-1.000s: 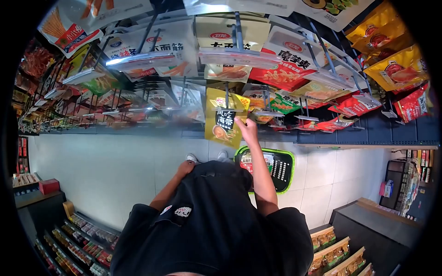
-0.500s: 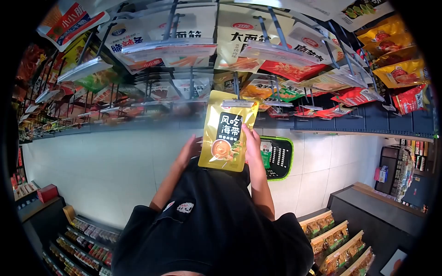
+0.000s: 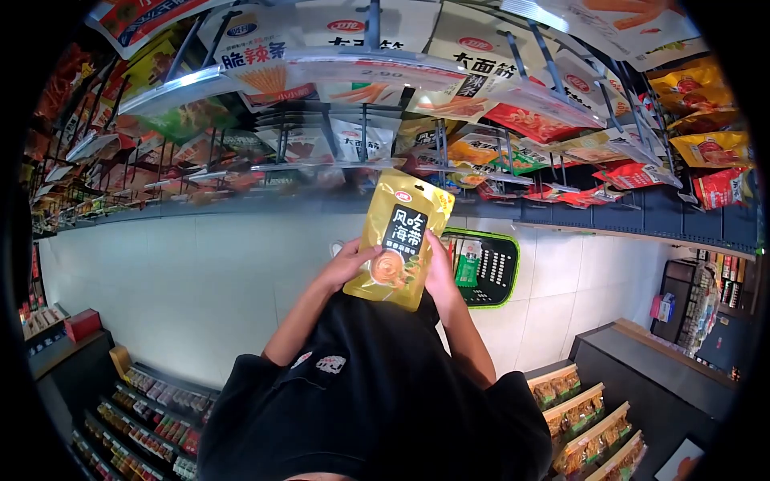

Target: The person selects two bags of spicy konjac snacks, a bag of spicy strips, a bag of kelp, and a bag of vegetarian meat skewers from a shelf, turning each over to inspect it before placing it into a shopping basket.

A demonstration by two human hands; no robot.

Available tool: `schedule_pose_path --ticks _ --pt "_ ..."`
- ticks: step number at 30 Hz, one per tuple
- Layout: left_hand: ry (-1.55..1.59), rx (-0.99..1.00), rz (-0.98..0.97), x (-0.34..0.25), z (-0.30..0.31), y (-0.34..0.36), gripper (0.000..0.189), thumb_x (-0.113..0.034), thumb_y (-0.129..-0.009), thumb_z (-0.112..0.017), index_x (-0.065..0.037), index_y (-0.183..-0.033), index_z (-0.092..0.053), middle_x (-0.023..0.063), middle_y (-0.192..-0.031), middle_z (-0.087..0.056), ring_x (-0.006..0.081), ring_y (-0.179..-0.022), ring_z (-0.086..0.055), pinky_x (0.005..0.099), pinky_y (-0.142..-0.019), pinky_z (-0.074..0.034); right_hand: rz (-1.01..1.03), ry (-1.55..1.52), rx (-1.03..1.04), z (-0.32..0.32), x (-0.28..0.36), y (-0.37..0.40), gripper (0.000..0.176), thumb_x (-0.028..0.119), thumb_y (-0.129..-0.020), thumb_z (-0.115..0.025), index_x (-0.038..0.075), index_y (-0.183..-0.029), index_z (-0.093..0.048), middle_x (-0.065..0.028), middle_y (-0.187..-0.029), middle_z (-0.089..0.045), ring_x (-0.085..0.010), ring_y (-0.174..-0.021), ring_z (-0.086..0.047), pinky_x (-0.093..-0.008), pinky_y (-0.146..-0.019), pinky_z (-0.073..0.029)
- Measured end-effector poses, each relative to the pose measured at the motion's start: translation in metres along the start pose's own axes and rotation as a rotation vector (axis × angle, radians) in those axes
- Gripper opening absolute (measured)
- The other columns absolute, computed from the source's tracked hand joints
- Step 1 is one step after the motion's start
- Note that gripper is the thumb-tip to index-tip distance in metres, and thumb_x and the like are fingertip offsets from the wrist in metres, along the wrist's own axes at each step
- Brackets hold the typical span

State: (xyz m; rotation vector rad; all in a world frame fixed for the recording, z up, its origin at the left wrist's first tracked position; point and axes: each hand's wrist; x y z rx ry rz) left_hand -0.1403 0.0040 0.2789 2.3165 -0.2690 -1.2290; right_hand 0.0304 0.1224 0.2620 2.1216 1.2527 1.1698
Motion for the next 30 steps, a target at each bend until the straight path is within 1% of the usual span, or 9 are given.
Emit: schedule_pose_path --ticks 4,10,14,18,19,24,26,28,30 --pt "-0.072 0.059 0.028 0.003 -0.003 0.014 0.033 -0.02 -0.092 -0.051 0.0 -0.119 -0.052 0.0059 -0.107 -0.06 0.0119 -0.095 -0.055 0.027 -0.084 -0.044 -0.006 -0.028 -0.024 -0.004 -0.013 0.027 0.035 0.028 -0.092 -0.047 0.005 -0.117 -0.05 -0.0071 -0.107 -0.06 -0.0191 -0.097 -0.059 -0.0342 -0.088 -0.045" --pt "-0.038 0.179 -0.011 0.023 0.002 0.031 0.032 -0.018 -0.094 -0.047 0.0 -0.121 -0.049 0.0046 -0.111 -0.057 0.0108 -0.1 -0.051 0.0257 -0.087 -0.042 0.252 0.089 -0.315 -0.022 -0.026 0.074 0.034 0.025 -0.092 -0.047 0.002 -0.116 -0.05 -0.0062 -0.105 -0.059 -0.0158 -0.094 -0.058 -0.0311 -0.085 -0.045" --pt "0.029 0.207 -0.037 -0.017 -0.025 0.05 0.034 -0.019 -0.093 -0.05 0.001 -0.12 -0.048 0.0039 -0.108 -0.057 0.0097 -0.099 -0.052 0.0252 -0.086 -0.042 0.434 0.221 -0.307 -0.047 -0.013 0.098 0.034 0.023 -0.092 -0.046 0.0 -0.117 -0.049 -0.0068 -0.109 -0.057 -0.0159 -0.1 -0.055 -0.0307 -0.088 -0.042" --pt "0.059 0.199 -0.02 -0.046 -0.041 0.052 0.034 -0.016 -0.09 -0.054 0.002 -0.12 -0.049 0.007 -0.11 -0.058 0.0131 -0.098 -0.055 0.0282 -0.085 -0.045 0.502 0.386 -0.114 -0.07 0.025 0.11 0.032 0.017 -0.09 -0.049 -0.001 -0.118 -0.048 -0.0066 -0.108 -0.058 -0.014 -0.098 -0.055 -0.0283 -0.088 -0.042" --pt "0.081 0.191 -0.022 -0.055 -0.046 0.054 0.034 -0.015 -0.09 -0.055 0.003 -0.118 -0.048 0.0079 -0.109 -0.059 0.0151 -0.097 -0.057 0.0292 -0.084 -0.046 0.492 0.349 -0.151 -0.075 0.035 0.108 0.03 0.016 -0.087 -0.054 -0.002 -0.111 -0.052 -0.0052 -0.099 -0.06 -0.0122 -0.087 -0.058 -0.0256 -0.079 -0.044" --pt "0.193 0.104 -0.103 -0.068 -0.079 0.065 0.033 -0.013 -0.09 -0.054 0.003 -0.118 -0.048 0.0082 -0.11 -0.059 0.0142 -0.097 -0.056 0.0289 -0.085 -0.045 0.402 0.256 0.249 -0.05 0.082 0.113 0.036 0.012 -0.089 -0.051 -0.001 -0.122 -0.045 -0.0094 -0.112 -0.058 -0.0154 -0.099 -0.056 -0.0294 -0.085 -0.044" --pt "0.297 0.078 -0.132 -0.071 -0.094 0.068 0.033 -0.012 -0.09 -0.054 0.004 -0.118 -0.048 0.0092 -0.111 -0.058 0.0149 -0.098 -0.056 0.0295 -0.086 -0.045 0.383 0.213 0.3 -0.032 0.087 0.111 0.04 0.013 -0.088 -0.052 -0.001 -0.124 -0.043 -0.0099 -0.112 -0.058 -0.0158 -0.1 -0.057 -0.0297 -0.086 -0.045" --pt "0.247 0.019 -0.124 -0.072 -0.104 0.072 0.033 -0.013 -0.09 -0.052 0.005 -0.118 -0.048 0.0102 -0.112 -0.057 0.0159 -0.099 -0.056 0.0304 -0.086 -0.044 0.344 0.193 0.232 -0.018 0.084 0.107 0.046 0.013 -0.084 -0.057 -0.001 -0.125 -0.042 -0.01 -0.113 -0.057 -0.0167 -0.099 -0.057 -0.0295 -0.085 -0.045" --pt "0.199 0.005 -0.101 -0.068 -0.107 0.072 0.033 -0.014 -0.09 -0.052 0.005 -0.118 -0.047 0.0102 -0.112 -0.057 0.016 -0.099 -0.056 0.0308 -0.087 -0.044 0.281 0.177 0.397 -0.003 0.085 0.097 0.047 0.014 -0.084 -0.058 -0.001 -0.125 -0.042 -0.0102 -0.114 -0.057 -0.017 -0.1 -0.057 -0.0298 -0.085 -0.045"
Point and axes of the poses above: each hand's wrist, its own y-axis away from the middle knuckle, its own z-axis out of the back of the hand, x = y × z
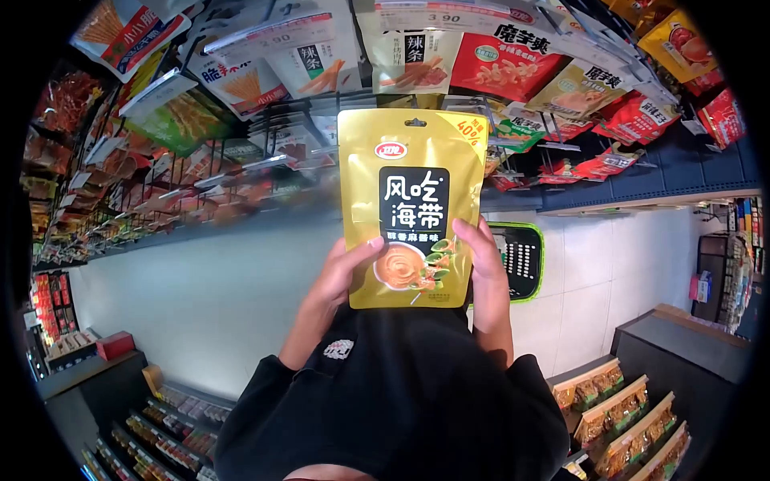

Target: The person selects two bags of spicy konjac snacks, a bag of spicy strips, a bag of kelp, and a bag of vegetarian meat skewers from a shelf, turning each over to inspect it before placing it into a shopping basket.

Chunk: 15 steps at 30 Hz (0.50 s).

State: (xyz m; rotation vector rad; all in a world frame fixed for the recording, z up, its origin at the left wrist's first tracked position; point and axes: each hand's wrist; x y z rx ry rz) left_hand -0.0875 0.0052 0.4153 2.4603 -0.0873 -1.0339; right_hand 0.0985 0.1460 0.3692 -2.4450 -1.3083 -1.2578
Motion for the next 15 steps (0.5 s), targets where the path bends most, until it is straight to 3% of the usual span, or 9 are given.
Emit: schedule_pose_path --ticks 3,8,11,15 --pt "-0.033 -0.031 -0.055 0.006 -0.008 0.001 0.035 -0.015 -0.089 -0.054 0.005 -0.118 -0.048 0.0099 -0.111 -0.057 0.0156 -0.098 -0.056 0.0304 -0.086 -0.044 0.028 0.027 -0.036 0.007 -0.002 -0.001 0.049 0.014 -0.083 -0.059 -0.001 -0.126 -0.041 -0.0103 -0.115 -0.056 -0.0174 -0.101 -0.056 -0.0305 -0.086 -0.045" --pt "-0.083 -0.166 -0.145 0.005 -0.015 0.012 0.033 -0.016 -0.088 -0.056 0.004 -0.114 -0.052 0.009 -0.107 -0.06 0.0146 -0.096 -0.057 0.0284 -0.084 -0.045 -0.019 0.05 0.18 0.008 0.011 -0.005 0.049 0.011 -0.082 -0.06 -0.003 -0.126 -0.041 -0.0104 -0.115 -0.056 -0.0168 -0.103 -0.055 -0.0308 -0.09 -0.043" --pt "-0.089 -0.236 -0.251 0.0 0.0 0.02 0.034 -0.016 -0.086 -0.057 0.004 -0.114 -0.052 0.0107 -0.106 -0.06 0.0159 -0.095 -0.058 0.0287 -0.082 -0.046 -0.004 0.282 0.302 -0.022 0.018 -0.009 0.048 0.012 -0.081 -0.063 -0.002 -0.123 -0.044 -0.0075 -0.112 -0.056 -0.0123 -0.101 -0.053 -0.028 -0.088 -0.042" --pt "-0.127 -0.269 -0.344 -0.016 0.006 0.027 0.036 -0.017 -0.087 -0.056 0.005 -0.116 -0.051 0.012 -0.108 -0.059 0.0186 -0.096 -0.058 0.03 -0.084 -0.046 -0.062 0.241 0.32 -0.053 0.011 -0.003 0.047 0.013 -0.082 -0.064 -0.001 -0.122 -0.045 -0.0065 -0.113 -0.056 -0.0124 -0.103 -0.053 -0.0279 -0.089 -0.042"
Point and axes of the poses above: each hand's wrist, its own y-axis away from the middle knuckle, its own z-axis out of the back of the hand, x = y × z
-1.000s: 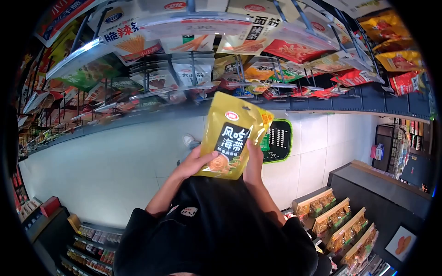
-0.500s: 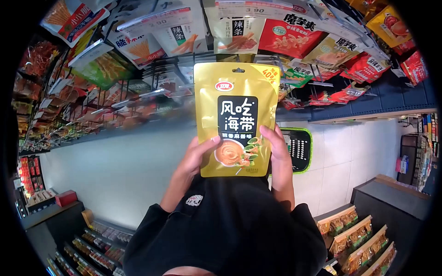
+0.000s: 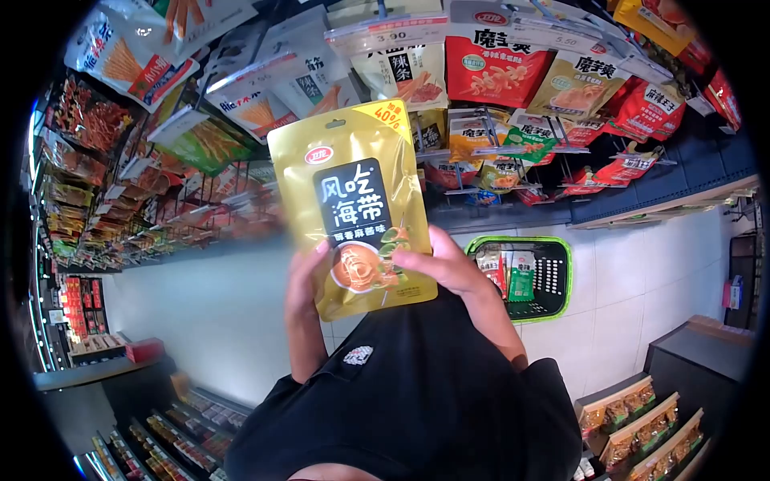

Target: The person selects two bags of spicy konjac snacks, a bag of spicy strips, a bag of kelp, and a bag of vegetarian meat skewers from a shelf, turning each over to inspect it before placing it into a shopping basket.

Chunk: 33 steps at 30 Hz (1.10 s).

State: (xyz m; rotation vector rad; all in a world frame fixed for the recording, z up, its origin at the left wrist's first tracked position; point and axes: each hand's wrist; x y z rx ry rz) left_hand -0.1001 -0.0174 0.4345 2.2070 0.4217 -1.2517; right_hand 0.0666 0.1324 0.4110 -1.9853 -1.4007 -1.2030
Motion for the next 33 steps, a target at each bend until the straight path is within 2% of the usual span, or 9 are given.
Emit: schedule_pose_path --ticks 8,14,33 --pt "-0.167 -0.081 -0.038 -0.011 -0.004 0.001 0.031 -0.019 -0.089 -0.054 0.003 -0.112 -0.054 0.0063 -0.098 -0.06 0.0106 -0.086 -0.056 0.0239 -0.075 -0.044 0.016 0.063 -0.04 0.005 -0.004 -0.001 0.034 0.012 -0.082 -0.064 0.0 -0.112 -0.053 -0.0028 -0.102 -0.06 -0.0087 -0.091 -0.056 -0.0251 -0.081 -0.046" --pt "-0.213 -0.109 -0.102 -0.006 -0.014 0.002 0.029 -0.017 -0.09 -0.052 0.003 -0.111 -0.054 0.0057 -0.098 -0.06 0.0099 -0.086 -0.056 0.0234 -0.076 -0.044 0.025 0.065 -0.058 0.012 -0.01 -0.001 0.032 0.011 -0.082 -0.064 -0.001 -0.11 -0.055 -0.0033 -0.1 -0.061 -0.009 -0.09 -0.057 -0.0252 -0.08 -0.046" --pt "-0.151 -0.173 -0.056 -0.012 -0.022 -0.002 0.03 -0.017 -0.089 -0.053 0.004 -0.11 -0.054 0.0095 -0.099 -0.062 0.0131 -0.086 -0.06 0.0253 -0.075 -0.047 -0.034 -0.01 -0.079 0.009 -0.006 -0.005 0.034 0.012 -0.083 -0.063 0.0 -0.113 -0.052 -0.0031 -0.102 -0.06 -0.0091 -0.091 -0.056 -0.0255 -0.08 -0.046"
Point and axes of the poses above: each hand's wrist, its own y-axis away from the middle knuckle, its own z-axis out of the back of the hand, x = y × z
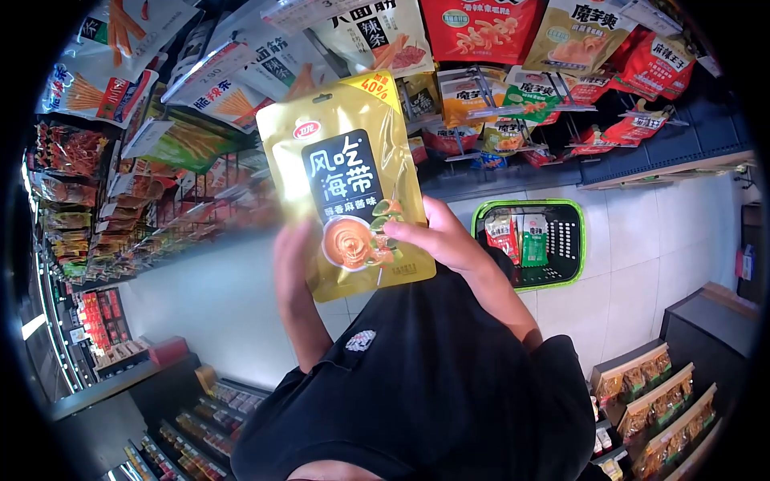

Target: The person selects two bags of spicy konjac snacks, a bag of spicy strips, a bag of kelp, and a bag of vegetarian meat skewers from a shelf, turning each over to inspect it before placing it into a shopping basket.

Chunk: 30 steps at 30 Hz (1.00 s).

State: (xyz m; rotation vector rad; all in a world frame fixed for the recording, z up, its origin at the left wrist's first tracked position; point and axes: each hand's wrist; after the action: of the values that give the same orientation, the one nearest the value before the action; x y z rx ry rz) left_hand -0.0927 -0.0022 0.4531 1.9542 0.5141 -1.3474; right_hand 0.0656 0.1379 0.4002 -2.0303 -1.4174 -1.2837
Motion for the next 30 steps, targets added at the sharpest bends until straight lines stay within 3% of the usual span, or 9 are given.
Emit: schedule_pose_path --ticks 14,30 --pt "0.005 0.036 0.034 0.009 0.011 -0.008 0.028 -0.017 -0.089 -0.054 0.003 -0.108 -0.056 0.0078 -0.097 -0.062 0.0113 -0.084 -0.059 0.0246 -0.074 -0.046 0.02 0.016 -0.034 0.0 -0.007 -0.003 0.031 0.011 -0.082 -0.064 0.0 -0.109 -0.055 -0.0036 -0.099 -0.061 -0.0089 -0.089 -0.057 -0.0249 -0.079 -0.046" --pt "-0.031 0.172 0.006 0.01 0.012 -0.009 0.03 -0.008 -0.082 -0.059 0.005 -0.11 -0.053 0.0098 -0.099 -0.062 0.0123 -0.085 -0.059 0.0245 -0.074 -0.047 0.026 -0.057 -0.069 0.004 -0.005 -0.003 0.029 0.012 -0.082 -0.064 0.0 -0.107 -0.055 -0.0029 -0.097 -0.061 -0.0087 -0.087 -0.057 -0.0244 -0.077 -0.046"
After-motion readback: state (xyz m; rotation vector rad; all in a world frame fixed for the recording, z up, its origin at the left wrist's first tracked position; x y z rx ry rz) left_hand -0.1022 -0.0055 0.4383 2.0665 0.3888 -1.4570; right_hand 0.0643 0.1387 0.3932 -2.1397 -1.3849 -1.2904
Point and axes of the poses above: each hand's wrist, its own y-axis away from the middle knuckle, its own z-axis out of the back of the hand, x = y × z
